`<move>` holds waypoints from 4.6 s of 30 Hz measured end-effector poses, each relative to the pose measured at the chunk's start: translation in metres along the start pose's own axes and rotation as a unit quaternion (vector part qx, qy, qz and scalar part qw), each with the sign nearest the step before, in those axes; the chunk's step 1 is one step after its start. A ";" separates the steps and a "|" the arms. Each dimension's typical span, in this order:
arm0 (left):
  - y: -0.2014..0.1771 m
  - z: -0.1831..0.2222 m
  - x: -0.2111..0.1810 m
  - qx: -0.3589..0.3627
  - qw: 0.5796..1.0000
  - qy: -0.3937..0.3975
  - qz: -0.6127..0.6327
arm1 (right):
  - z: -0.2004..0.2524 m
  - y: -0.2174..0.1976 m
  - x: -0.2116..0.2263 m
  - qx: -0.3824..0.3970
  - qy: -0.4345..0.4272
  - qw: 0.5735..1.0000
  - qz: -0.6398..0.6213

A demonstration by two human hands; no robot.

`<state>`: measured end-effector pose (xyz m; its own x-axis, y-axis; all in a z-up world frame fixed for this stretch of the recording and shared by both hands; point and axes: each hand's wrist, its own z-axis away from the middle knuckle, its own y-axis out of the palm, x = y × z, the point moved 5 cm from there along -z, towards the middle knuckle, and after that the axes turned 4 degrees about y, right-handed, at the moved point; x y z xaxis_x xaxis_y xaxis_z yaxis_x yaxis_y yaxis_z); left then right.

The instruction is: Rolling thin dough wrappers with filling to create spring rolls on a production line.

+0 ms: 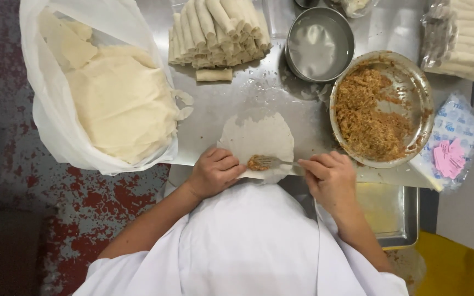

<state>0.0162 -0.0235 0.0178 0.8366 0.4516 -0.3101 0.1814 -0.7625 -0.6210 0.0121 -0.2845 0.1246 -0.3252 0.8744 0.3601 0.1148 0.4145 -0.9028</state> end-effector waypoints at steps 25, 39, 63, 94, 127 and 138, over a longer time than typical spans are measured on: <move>0.026 -0.064 -0.004 0.045 0.996 0.015 -0.070 | -0.015 0.107 -0.007 -0.040 -0.082 0.996 0.012; -0.018 -0.040 0.013 0.071 0.986 -0.152 -0.006 | -0.015 0.088 -0.022 -0.072 0.006 0.992 -0.106; -0.038 -0.032 0.018 0.000 0.962 -0.268 0.057 | -0.018 0.082 0.017 -0.145 -0.142 0.961 -0.190; 0.013 -0.072 0.047 0.061 0.971 -0.225 0.051 | -0.049 0.083 0.018 -0.136 -0.097 0.979 -0.118; 0.012 -0.099 0.079 0.104 0.970 -0.218 -0.009 | -0.109 0.109 -0.011 -0.055 -0.142 0.988 -0.031; 0.000 -0.058 0.085 0.012 0.935 -0.297 0.190 | -0.119 0.091 0.008 0.006 -0.186 0.969 -0.164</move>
<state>0.1173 -0.0115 0.0333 0.4013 0.3326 -0.8534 -0.0893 -0.9131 -0.3978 0.1314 -0.2094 0.0733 -0.6583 0.5442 0.5201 -0.0625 0.6490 -0.7582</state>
